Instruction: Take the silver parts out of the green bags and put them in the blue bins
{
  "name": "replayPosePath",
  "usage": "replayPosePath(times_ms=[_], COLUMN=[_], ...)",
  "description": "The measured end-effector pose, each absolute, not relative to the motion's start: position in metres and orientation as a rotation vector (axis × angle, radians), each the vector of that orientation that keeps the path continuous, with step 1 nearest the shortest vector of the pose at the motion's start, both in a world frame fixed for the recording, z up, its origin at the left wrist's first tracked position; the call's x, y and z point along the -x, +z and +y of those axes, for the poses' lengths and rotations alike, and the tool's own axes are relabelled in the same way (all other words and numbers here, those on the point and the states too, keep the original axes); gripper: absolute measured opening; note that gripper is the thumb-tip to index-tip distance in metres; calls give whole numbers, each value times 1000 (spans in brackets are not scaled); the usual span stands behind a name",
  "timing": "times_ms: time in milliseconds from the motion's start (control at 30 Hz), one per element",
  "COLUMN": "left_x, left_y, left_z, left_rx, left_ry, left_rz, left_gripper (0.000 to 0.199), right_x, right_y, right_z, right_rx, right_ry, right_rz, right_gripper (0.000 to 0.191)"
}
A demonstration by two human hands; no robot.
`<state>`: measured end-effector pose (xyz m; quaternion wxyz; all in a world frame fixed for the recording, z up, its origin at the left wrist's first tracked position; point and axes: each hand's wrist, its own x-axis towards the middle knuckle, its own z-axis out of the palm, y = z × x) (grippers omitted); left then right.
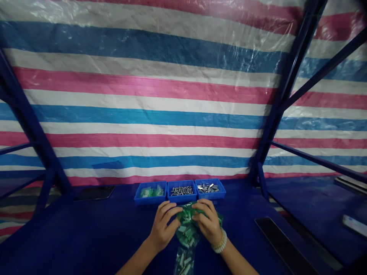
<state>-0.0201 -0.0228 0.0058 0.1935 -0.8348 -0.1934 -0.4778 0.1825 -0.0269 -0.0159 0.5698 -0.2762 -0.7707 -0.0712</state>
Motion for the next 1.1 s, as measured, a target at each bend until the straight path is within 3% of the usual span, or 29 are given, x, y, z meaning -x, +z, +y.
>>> replayPosePath(times_ms=[300, 433, 533, 733, 900, 1100], left_x=[17, 10, 7, 35, 98, 133], left_y=[3, -6, -15, -7, 7, -4], left_z=[-22, -20, -14, 21, 65, 81], left_rx=[2527, 2790, 2914, 2611, 2084, 1855], left_ry=[-1568, -1853, -2055, -2155, -1975, -1364], left_rz=[-697, -1216, -1610, -1820, -1865, -1834], left_gripper=[21, 9, 17, 30, 39, 33], right_x=[-182, -178, -177, -177, -181, -190], right_y=[-20, -21, -21, -21, -23, -26], right_z=[-21, -19, -17, -14, -11, -2], right_rx=[639, 760, 857, 920, 961, 993], right_ry=[18, 280, 442, 537, 566, 565], right_rz=[-1802, -1696, -1680, -1640, -1557, -1467], right_gripper=[25, 19, 25, 19, 17, 20])
